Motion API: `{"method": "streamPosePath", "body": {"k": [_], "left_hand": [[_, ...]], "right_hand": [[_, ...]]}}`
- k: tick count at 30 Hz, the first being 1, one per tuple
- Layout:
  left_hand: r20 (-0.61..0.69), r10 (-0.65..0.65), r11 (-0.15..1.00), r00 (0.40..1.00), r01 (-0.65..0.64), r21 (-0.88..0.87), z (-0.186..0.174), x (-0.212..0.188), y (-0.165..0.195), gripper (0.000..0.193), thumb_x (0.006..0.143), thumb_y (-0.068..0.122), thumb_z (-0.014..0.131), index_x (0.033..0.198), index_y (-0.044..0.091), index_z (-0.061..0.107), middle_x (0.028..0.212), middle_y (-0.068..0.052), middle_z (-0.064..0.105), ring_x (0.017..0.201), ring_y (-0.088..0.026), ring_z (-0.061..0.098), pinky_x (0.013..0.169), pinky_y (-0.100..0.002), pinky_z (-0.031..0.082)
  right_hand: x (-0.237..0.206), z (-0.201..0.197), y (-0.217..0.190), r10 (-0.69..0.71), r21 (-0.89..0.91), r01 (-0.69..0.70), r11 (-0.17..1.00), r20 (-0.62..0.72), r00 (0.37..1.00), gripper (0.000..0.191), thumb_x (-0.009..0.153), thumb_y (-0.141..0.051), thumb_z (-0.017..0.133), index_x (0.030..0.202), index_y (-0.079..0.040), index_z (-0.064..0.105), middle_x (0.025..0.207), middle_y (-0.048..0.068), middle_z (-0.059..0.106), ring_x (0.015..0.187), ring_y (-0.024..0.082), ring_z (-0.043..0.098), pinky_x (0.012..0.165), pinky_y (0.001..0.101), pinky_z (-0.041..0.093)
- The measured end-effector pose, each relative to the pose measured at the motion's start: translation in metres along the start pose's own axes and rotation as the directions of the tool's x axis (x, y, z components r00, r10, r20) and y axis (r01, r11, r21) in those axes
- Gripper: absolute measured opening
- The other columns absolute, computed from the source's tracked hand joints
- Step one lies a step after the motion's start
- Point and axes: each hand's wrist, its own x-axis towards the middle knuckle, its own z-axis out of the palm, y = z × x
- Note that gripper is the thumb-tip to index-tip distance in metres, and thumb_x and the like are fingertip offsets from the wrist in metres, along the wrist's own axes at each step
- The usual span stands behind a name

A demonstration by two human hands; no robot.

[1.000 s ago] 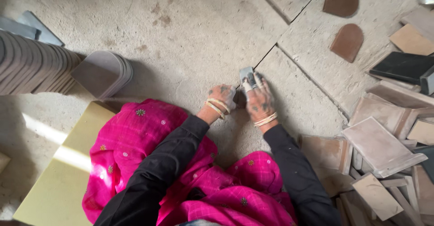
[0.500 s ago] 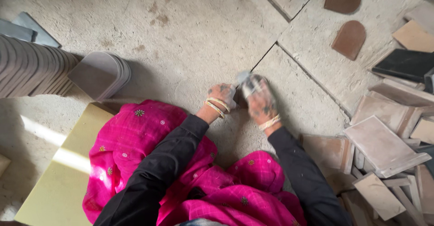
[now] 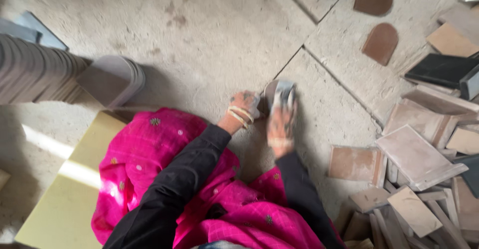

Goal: The person sits on the floor and rubs an abrasive block over small ceramic tile pieces one at a time, smoothing their surfaces. Finished pieces are stacked into piles on the floor beside them.

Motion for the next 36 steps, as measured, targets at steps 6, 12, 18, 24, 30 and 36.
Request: {"method": "streamPosePath", "body": {"k": [6,12,18,24,30,36], "left_hand": [[0.31,-0.064,0.997,0.948,0.072,-0.016,0.006,-0.003,-0.003,0.047,0.07,0.041,0.075,0.111,0.016,0.073,0.131,-0.013,0.067,0.124,-0.036,0.059,0.097,-0.05,0.052],[0.061,0.035,0.999,0.998,-0.036,0.002,0.019,-0.002,-0.001,0.057,0.073,0.04,0.074,0.122,0.012,0.068,0.132,-0.015,0.066,0.124,-0.036,0.058,0.099,-0.049,0.052],[0.248,-0.106,0.992,0.963,0.12,-0.046,0.013,0.001,0.003,0.068,0.075,0.04,0.074,0.134,0.008,0.063,0.133,-0.017,0.064,0.124,-0.037,0.058,0.101,-0.049,0.051],[0.361,-0.179,0.977,0.915,0.209,-0.045,-0.013,0.011,0.014,0.052,0.077,0.039,0.077,0.118,0.008,0.065,0.12,-0.017,0.069,0.115,-0.036,0.063,0.094,-0.049,0.054],[0.274,-0.145,0.987,0.951,0.158,-0.026,-0.032,0.014,0.018,0.041,0.077,0.031,0.075,0.111,0.008,0.068,0.11,-0.017,0.072,0.106,-0.036,0.069,0.086,-0.048,0.058],[0.175,-0.103,0.984,0.979,0.127,-0.129,-0.023,0.01,0.018,0.046,0.075,0.04,0.077,0.107,0.008,0.069,0.118,-0.016,0.073,0.112,-0.038,0.068,0.09,-0.049,0.056]], "right_hand": [[-0.015,0.014,0.02,0.078,0.013,-0.079,0.997,0.043,0.996,0.061,0.086,0.006,0.05,0.148,0.004,0.05,0.146,0.029,0.053,0.141,0.048,0.045,0.124,0.0546,0.034],[-0.004,0.006,0.017,-0.041,-0.046,0.038,0.998,-0.053,0.998,0.052,0.084,0.005,0.05,0.135,0.006,0.056,0.146,0.031,0.055,0.143,0.05,0.046,0.12,0.0541,0.035],[0.022,0.001,0.014,0.29,0.025,-0.302,0.953,0.219,0.932,0.04,0.094,-0.002,0.053,0.133,0.005,0.061,0.139,0.031,0.059,0.135,0.048,0.053,0.123,0.0502,0.042],[0.033,0.009,0.021,-0.108,-0.012,0.11,0.994,0.109,0.988,0.049,0.082,0.004,0.054,0.13,0.008,0.062,0.131,0.034,0.061,0.139,0.053,0.046,0.121,0.0559,0.036],[0.048,0.006,0.022,-0.304,-0.013,0.304,0.953,-0.01,0.953,0.06,0.073,0.001,0.055,0.131,0.015,0.057,0.139,0.039,0.057,0.134,0.054,0.049,0.114,0.057,0.033],[0.039,0.007,0.029,-0.035,-0.057,0.041,0.997,0.115,0.993,0.041,0.096,-0.002,0.054,0.136,0.008,0.06,0.136,0.029,0.06,0.134,0.046,0.054,0.131,0.0571,0.031]]}}
